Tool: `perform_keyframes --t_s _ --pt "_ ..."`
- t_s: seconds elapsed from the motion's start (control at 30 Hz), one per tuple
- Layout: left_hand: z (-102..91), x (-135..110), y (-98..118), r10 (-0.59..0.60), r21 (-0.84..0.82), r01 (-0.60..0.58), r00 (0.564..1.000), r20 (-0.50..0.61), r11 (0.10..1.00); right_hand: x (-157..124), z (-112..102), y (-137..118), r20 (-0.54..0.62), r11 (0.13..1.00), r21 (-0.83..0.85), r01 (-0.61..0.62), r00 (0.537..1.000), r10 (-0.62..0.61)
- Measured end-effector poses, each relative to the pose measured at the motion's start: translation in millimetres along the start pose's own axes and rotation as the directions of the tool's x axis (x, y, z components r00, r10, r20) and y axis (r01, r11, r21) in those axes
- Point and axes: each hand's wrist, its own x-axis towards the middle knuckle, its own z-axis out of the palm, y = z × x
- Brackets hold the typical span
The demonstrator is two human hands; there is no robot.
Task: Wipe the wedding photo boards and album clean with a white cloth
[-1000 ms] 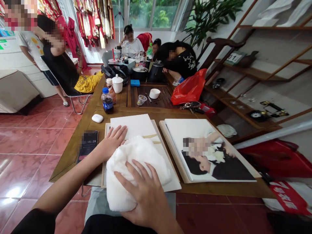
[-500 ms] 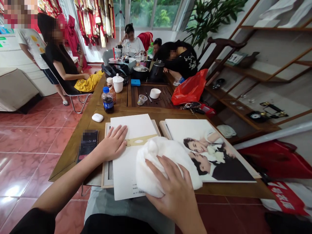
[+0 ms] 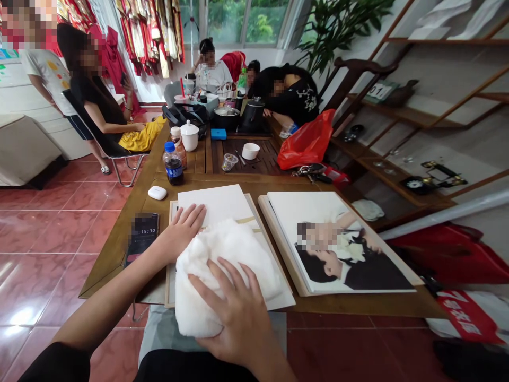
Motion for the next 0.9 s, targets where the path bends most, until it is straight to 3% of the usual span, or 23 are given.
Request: perform_keyframes --t_s 0.23,0.4,0.9 --pt "0.5 -1.2 1.2 -0.012 -0.101 0.008 0.999 -0.04 0.995 -24.6 -9.0 40.1 -0.059 0.991 -0.099 -0.088 0.995 0.083" --pt "-1.9 -1.0 1.4 -0.017 -0.11 0.016 1.0 -0.009 0.994 -39.2 -13.2 65.2 -0.081 0.973 -0.195 -0.126 0.99 0.112" --pt "2.7 -0.5 -0.5 -0.006 -0.08 0.003 0.999 -0.048 0.997 0.6 -5.1 20.9 -0.014 0.992 -0.048 -0.119 0.993 0.118"
